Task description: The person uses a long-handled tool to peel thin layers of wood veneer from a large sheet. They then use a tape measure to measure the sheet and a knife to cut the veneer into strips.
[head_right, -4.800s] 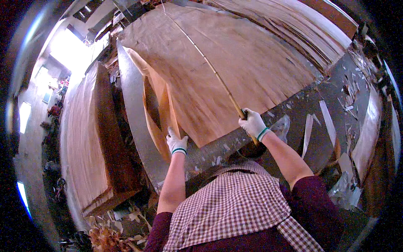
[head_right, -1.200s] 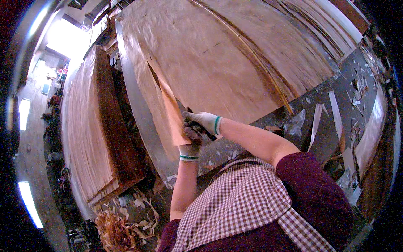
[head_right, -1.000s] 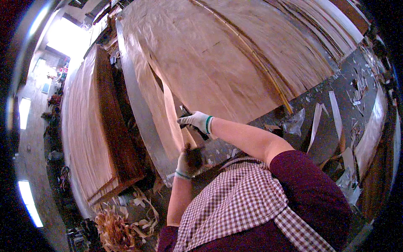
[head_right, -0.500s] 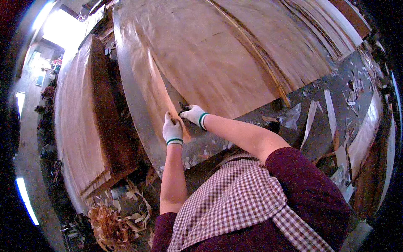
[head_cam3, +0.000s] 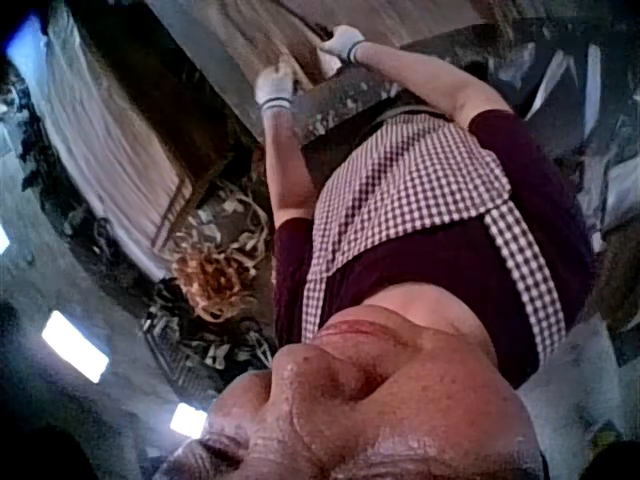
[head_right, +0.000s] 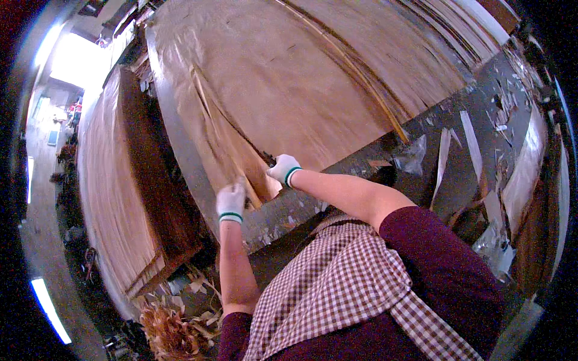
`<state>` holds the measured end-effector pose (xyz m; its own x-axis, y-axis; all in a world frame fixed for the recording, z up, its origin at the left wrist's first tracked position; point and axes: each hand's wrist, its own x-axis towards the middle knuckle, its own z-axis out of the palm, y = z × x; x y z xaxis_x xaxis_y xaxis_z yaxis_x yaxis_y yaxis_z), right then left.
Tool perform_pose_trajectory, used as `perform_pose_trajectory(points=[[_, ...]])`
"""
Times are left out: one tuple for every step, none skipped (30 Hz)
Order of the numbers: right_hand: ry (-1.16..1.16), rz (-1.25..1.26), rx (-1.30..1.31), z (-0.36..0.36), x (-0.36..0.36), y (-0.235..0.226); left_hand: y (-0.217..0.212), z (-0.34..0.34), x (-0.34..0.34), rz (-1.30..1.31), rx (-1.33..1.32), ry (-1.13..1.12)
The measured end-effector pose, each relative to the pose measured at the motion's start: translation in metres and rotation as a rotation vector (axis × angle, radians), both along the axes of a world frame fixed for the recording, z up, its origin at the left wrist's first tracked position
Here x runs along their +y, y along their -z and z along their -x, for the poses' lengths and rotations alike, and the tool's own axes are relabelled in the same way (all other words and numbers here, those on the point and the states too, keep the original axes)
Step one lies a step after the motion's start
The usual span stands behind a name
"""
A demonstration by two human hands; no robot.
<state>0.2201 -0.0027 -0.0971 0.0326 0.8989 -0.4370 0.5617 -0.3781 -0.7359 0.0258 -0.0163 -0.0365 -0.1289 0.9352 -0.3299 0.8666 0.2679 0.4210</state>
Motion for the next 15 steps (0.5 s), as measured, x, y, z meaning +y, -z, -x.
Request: perform_pose_trajectory(points=[[0.011, -0.003, -0.061, 0.001, 0.002, 0.0, -0.018, -0.006, 0.008, -0.197, 0.163, 0.018], [0.025, -0.021, -0.051, 0.0, 0.002, 0.001, -0.031, -0.017, 0.018, -0.423, 0.098, 0.047], [0.038, -0.04, -0.046, -0.003, 0.001, 0.004, -0.036, -0.025, 0.03, -0.493, -0.009, 0.071], [0.012, -0.064, -0.052, -0.005, 0.003, 0.006, -0.028, -0.03, 0.047, -0.606, 0.084, 0.188], [-0.022, -0.04, -0.01, -0.002, -0.001, -0.01, -0.009, -0.029, 0.062, -0.715, 0.172, 0.293], [-0.019, 0.007, -0.003, -0.009, -0.002, -0.004, 0.003, -0.042, 0.072, -0.622, 0.215, 0.338], [-0.023, -0.047, -0.012, -0.014, -0.007, -0.011, 0.021, -0.049, 0.072, -0.525, 0.258, 0.376], [0.012, 0.007, 0.036, -0.02, -0.015, -0.019, 0.038, -0.057, 0.07, -0.361, 0.258, 0.345], [-0.012, -0.131, 0.024, -0.034, -0.022, -0.012, 0.05, -0.065, 0.066, -0.201, 0.272, 0.323], [0.02, -0.088, 0.208, -0.055, -0.038, -0.051, 0.061, -0.06, 0.063, -0.229, 0.286, 0.299], [-0.002, -0.149, 0.158, -0.086, -0.052, -0.07, 0.061, -0.066, 0.058, -0.258, 0.299, 0.289], [0.059, -0.208, 0.113, -0.119, -0.064, -0.078, 0.052, -0.072, 0.058, -0.262, 0.326, 0.313], [0.092, -0.271, 0.079, -0.154, -0.076, -0.083, 0.046, -0.073, 0.054, -0.267, 0.367, 0.309], [0.142, -0.382, -0.052, -0.189, -0.087, -0.078, 0.046, -0.067, 0.054, -0.268, 0.135, 0.218], [0.186, -0.495, -0.176, -0.225, -0.094, -0.071, 0.049, -0.059, 0.056, -0.268, -0.093, 0.121]])
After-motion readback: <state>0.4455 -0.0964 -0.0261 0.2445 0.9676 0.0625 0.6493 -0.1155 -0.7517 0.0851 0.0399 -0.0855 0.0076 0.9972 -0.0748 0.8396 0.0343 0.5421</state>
